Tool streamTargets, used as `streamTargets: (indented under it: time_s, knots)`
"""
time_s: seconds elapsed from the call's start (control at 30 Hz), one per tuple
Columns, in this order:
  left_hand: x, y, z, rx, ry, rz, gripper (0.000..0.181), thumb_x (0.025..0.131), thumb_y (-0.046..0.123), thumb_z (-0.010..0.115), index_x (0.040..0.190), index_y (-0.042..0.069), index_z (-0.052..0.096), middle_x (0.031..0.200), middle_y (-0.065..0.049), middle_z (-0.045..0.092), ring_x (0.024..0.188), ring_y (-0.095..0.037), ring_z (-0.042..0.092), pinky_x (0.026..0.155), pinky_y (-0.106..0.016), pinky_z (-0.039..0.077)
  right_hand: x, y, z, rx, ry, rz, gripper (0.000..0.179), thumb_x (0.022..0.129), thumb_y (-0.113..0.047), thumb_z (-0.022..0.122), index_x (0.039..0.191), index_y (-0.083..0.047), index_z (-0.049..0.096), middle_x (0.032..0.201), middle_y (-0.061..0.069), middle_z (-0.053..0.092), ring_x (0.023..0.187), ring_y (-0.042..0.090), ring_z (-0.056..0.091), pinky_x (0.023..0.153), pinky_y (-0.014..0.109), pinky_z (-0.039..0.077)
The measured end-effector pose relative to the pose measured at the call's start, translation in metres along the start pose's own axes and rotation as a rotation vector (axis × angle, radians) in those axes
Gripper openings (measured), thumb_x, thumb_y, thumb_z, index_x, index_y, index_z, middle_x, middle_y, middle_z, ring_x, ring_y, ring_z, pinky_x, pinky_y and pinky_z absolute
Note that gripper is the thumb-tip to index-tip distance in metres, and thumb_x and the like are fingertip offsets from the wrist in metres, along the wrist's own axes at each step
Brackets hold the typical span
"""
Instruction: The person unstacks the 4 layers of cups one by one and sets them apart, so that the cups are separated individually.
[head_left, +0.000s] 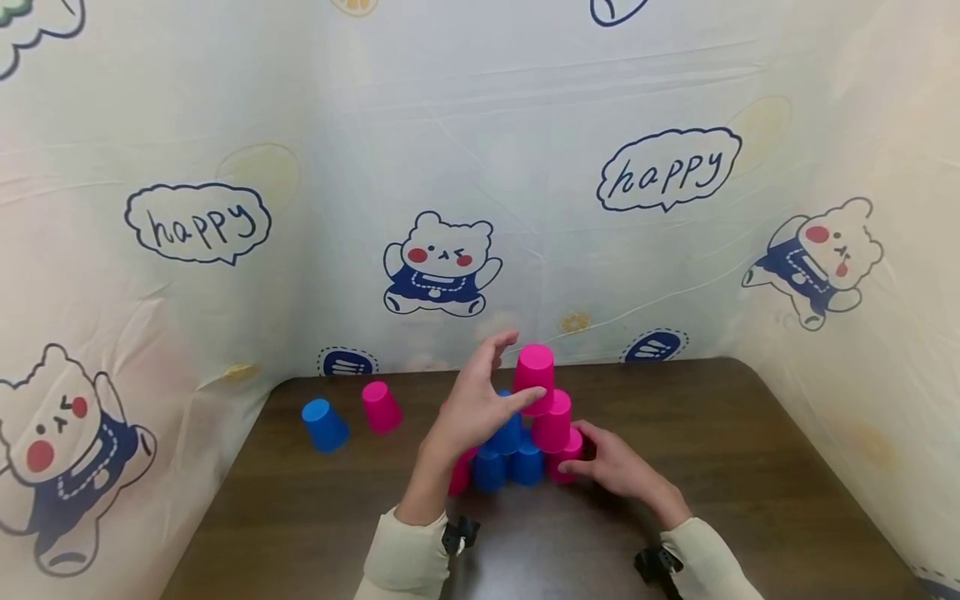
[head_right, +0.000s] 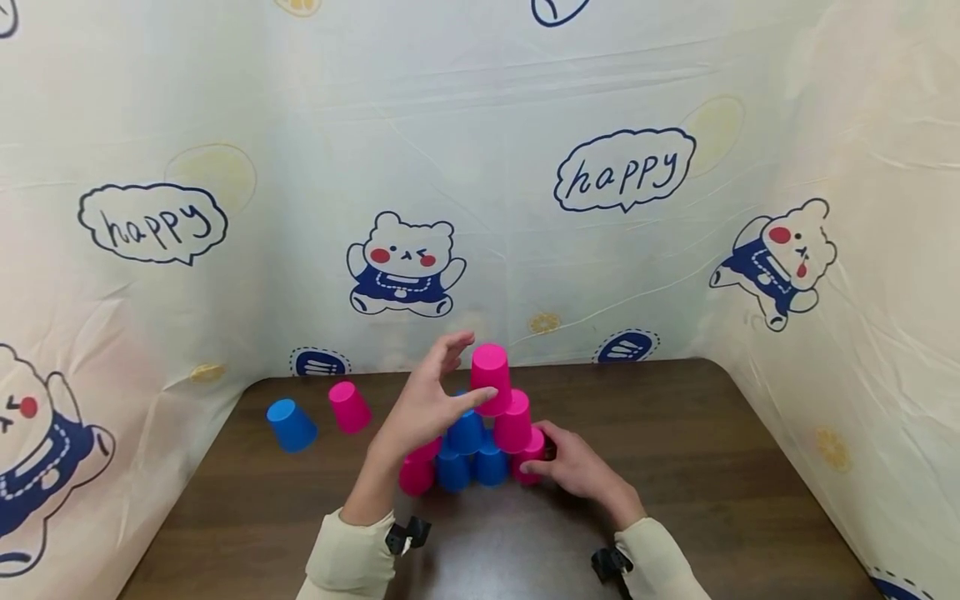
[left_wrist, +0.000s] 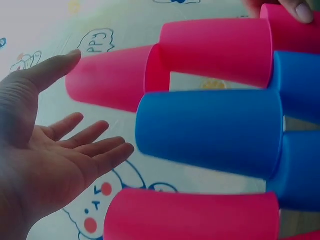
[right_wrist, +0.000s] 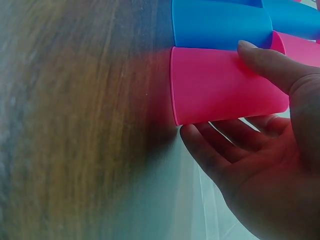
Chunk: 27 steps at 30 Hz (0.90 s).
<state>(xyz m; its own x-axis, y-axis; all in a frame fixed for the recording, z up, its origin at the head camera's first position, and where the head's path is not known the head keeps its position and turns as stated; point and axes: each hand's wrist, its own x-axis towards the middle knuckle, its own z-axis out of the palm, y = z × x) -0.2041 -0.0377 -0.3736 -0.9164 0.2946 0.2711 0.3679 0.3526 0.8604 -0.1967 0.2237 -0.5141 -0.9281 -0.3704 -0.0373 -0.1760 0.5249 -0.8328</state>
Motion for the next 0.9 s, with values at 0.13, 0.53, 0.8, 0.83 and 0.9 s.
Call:
streamTargets:
  time_s: [0.13,0.53,0.8,0.83,0.9]
  knots:
    - [0.001,0.001,0.005,0.000,-0.026,-0.006,0.083,0.088,0.021,0.087,0.157,0.016,0.042,0.158,-0.007,0.051,0.146,-0.031,0.049,0.114,-0.050,0.050,0.000,0.001,0.001,-0.003,-0.003,-0.009,0.052,0.093,-0.032,0.082,0.138,-0.017,0.060,0.121,-0.001,0.070,0.109,0.021,0.066,0.095,0.041,0.058]
    - [0.006,0.001,0.015,-0.022,-0.057,-0.014,0.085,0.088,0.016,0.086,0.159,0.019,0.040,0.151,-0.005,0.055,0.137,-0.028,0.057,0.103,-0.049,0.058,0.001,0.002,0.000,0.005,-0.003,-0.038,0.048,0.093,-0.027,0.082,0.135,-0.013,0.062,0.117,0.002,0.071,0.104,0.020,0.066,0.093,0.040,0.057]
    - [0.006,0.000,0.018,-0.026,-0.056,-0.008,0.085,0.088,0.009,0.085,0.159,0.021,0.039,0.147,-0.005,0.057,0.133,-0.026,0.059,0.100,-0.048,0.060,0.001,0.002,0.000,-0.004,-0.004,-0.049,0.048,0.094,-0.029,0.082,0.134,-0.014,0.062,0.116,0.001,0.071,0.104,0.020,0.065,0.093,0.038,0.057]
    - [0.006,0.000,0.019,-0.028,-0.057,-0.011,0.085,0.089,0.009,0.085,0.159,0.021,0.039,0.147,-0.005,0.057,0.133,-0.026,0.059,0.100,-0.048,0.060,0.001,0.002,0.000,-0.006,-0.003,-0.049,0.048,0.094,-0.029,0.082,0.134,-0.014,0.062,0.116,0.001,0.071,0.104,0.020,0.065,0.093,0.038,0.057]
    - [0.006,0.001,0.019,-0.032,-0.059,-0.017,0.085,0.089,0.008,0.084,0.159,0.021,0.038,0.147,-0.005,0.056,0.133,-0.027,0.059,0.100,-0.049,0.060,0.001,0.002,0.000,-0.002,-0.005,-0.045,0.048,0.094,-0.029,0.082,0.135,-0.014,0.061,0.116,0.001,0.071,0.104,0.020,0.065,0.093,0.038,0.057]
